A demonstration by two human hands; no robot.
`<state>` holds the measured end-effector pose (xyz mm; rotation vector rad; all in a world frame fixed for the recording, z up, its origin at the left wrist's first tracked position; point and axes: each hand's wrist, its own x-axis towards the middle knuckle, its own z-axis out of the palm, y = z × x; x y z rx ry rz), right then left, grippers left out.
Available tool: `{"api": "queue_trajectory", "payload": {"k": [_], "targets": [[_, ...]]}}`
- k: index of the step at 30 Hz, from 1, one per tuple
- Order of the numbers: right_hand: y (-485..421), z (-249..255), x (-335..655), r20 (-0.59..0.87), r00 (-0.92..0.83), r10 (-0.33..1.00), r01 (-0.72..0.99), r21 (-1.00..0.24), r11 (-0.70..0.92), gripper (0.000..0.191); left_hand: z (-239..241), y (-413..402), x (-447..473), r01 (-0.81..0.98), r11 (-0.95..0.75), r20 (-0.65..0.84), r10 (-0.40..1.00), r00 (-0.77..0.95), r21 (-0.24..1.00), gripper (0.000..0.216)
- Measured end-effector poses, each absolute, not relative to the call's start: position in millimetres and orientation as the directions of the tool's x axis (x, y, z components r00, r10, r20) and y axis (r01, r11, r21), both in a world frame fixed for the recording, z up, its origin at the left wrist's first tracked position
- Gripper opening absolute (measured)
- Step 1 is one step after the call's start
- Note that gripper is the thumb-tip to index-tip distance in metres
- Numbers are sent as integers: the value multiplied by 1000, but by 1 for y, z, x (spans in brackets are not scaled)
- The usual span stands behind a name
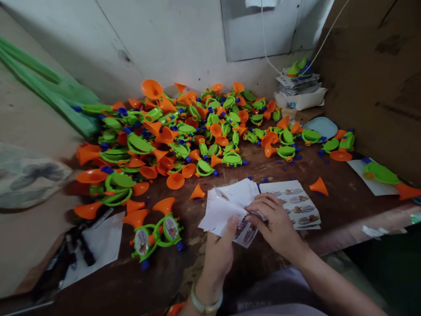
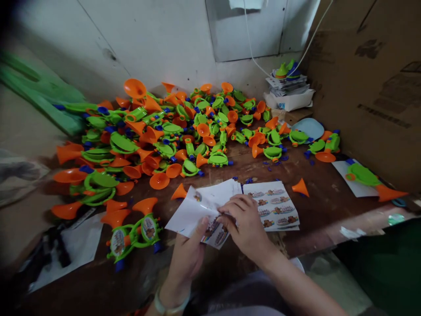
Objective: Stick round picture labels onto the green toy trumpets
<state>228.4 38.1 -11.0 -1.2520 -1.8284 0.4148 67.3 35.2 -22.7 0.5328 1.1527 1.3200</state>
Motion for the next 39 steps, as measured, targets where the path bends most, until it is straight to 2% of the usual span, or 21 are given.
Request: {"api": "queue_trajectory", "payload": {"k": [4,8,11,14,16,18,20,21,25,28,31,35,39], "targets": [[43,-20,223,557,-68,827,564,-663,493,6,-27,32,67,-456,272,-378,913,-157,847,59],[41,-18,218,671,-20,742,580,-597,555,14,-22,35,66,-512,281,-418,891,-174,812,60],[32,-8,218,730,-154,665,516,-515,684,14,-9,45,63,-619,334,-537,826,-171,711,50],[25,-1,220,747,-246,618,335,-532,777,10,6,54,59,-688,331,-600,777,-190,646,30],[24,-1,222,725,-142,674,381,-588,714,5,12,56,59,-706,280,-587,776,-232,650,27],[26,-6,222,673,-35,739,519,-620,589,20,14,55,61,-713,252,-577,776,-255,654,32],[29,-12,220,626,-15,779,615,-609,501,34,13,52,63,-717,242,-566,785,-251,654,38],[30,-14,218,617,-24,787,637,-597,487,35,11,50,64,-714,240,-554,796,-244,658,42],[32,-19,212,699,-24,715,676,-515,527,35,7,49,67,-668,239,-524,810,-264,705,54],[34,-19,209,785,-43,618,694,-422,584,39,9,51,69,-659,250,-561,767,-313,710,49],[36,-20,208,803,-37,595,695,-407,593,37,13,54,70,-675,280,-607,731,-311,683,45],[35,-20,208,780,34,625,688,-472,552,29,9,52,72,-680,246,-565,771,-295,691,46],[35,-18,210,667,113,736,614,-629,476,44,-1,49,73,-654,131,-407,866,-290,745,73]]}}
